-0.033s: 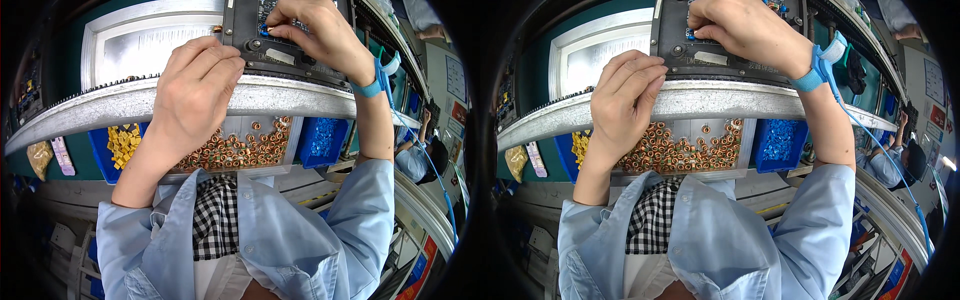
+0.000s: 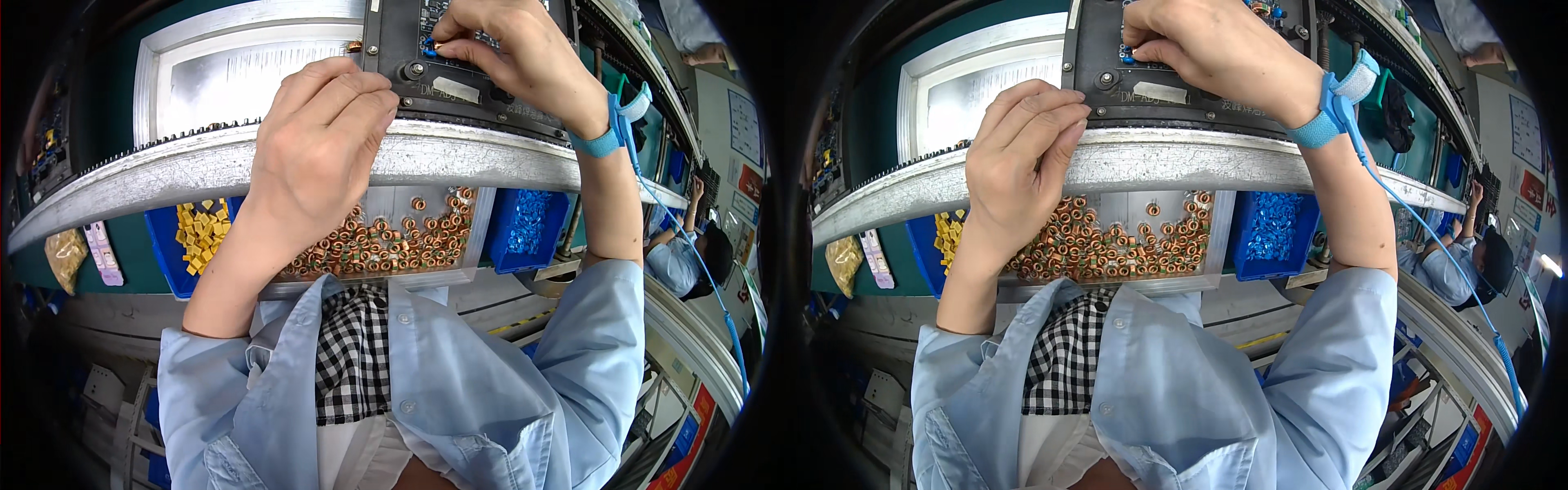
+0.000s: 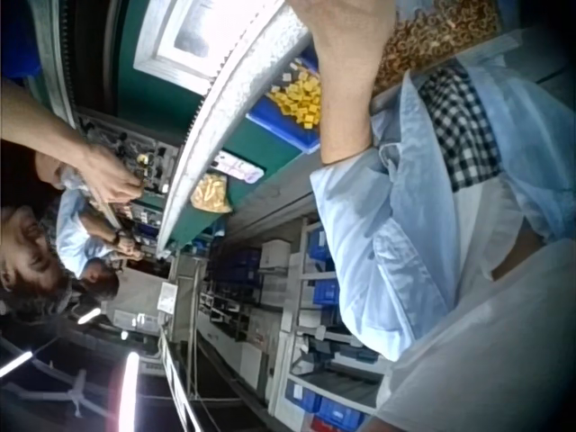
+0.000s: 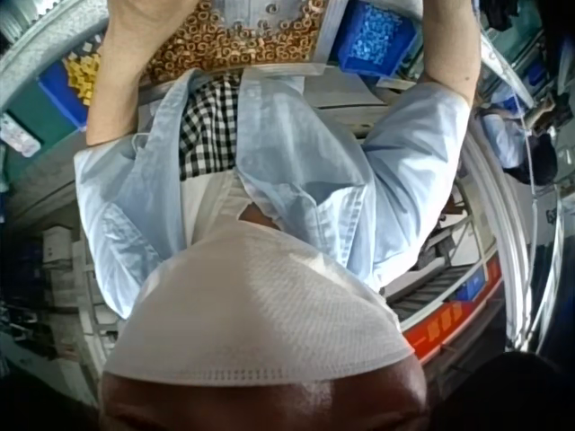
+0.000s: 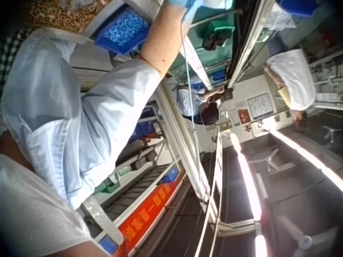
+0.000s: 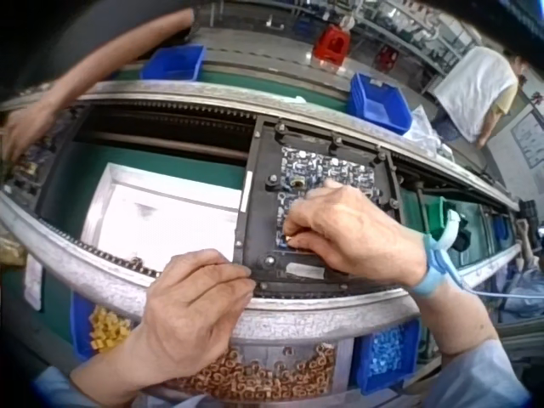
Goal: The person assembles circuit boards on a conveyor line by picking electronic components from trays and inserting them into the boards by hand.
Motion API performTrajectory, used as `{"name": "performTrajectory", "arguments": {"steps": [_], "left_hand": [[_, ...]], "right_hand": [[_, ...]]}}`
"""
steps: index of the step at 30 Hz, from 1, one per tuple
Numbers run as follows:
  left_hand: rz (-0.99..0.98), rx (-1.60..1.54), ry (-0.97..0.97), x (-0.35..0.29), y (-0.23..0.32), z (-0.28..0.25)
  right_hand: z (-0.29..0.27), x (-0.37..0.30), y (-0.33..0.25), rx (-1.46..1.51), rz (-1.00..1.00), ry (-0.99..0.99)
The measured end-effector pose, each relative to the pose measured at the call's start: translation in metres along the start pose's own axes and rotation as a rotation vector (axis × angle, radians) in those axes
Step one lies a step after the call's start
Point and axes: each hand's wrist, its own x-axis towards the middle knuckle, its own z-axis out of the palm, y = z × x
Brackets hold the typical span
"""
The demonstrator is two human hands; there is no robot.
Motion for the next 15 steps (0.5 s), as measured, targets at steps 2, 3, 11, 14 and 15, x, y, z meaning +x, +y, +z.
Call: {"name": "performTrajectory", "arguments": {"steps": [2,3,11,14,15], "left_hand": [[0.038,-0.001,0.025,0.001,-0.002,0.001],[0.065,-0.005,0.05,0.001,-0.002,0.003],[-0.076,-0.071,-0.553,-0.06,0.054,-0.014],[0.025,0.159,-0.466,-0.073,0.052,0.038],[0.061,0.304,-0.272,-0.072,0.05,0.05]], "right_hand": [[-0.006,-0.004,-0.012,-0.06,-0.006,-0.011],[-0.009,-0.007,-0.019,-0.114,-0.012,-0.03],[0.037,-0.088,-0.127,-0.054,0.322,-0.507],[0.094,-0.124,-0.124,-0.428,0.431,-0.31],[0.109,-0.129,-0.115,-0.564,0.413,-0.043]]}}
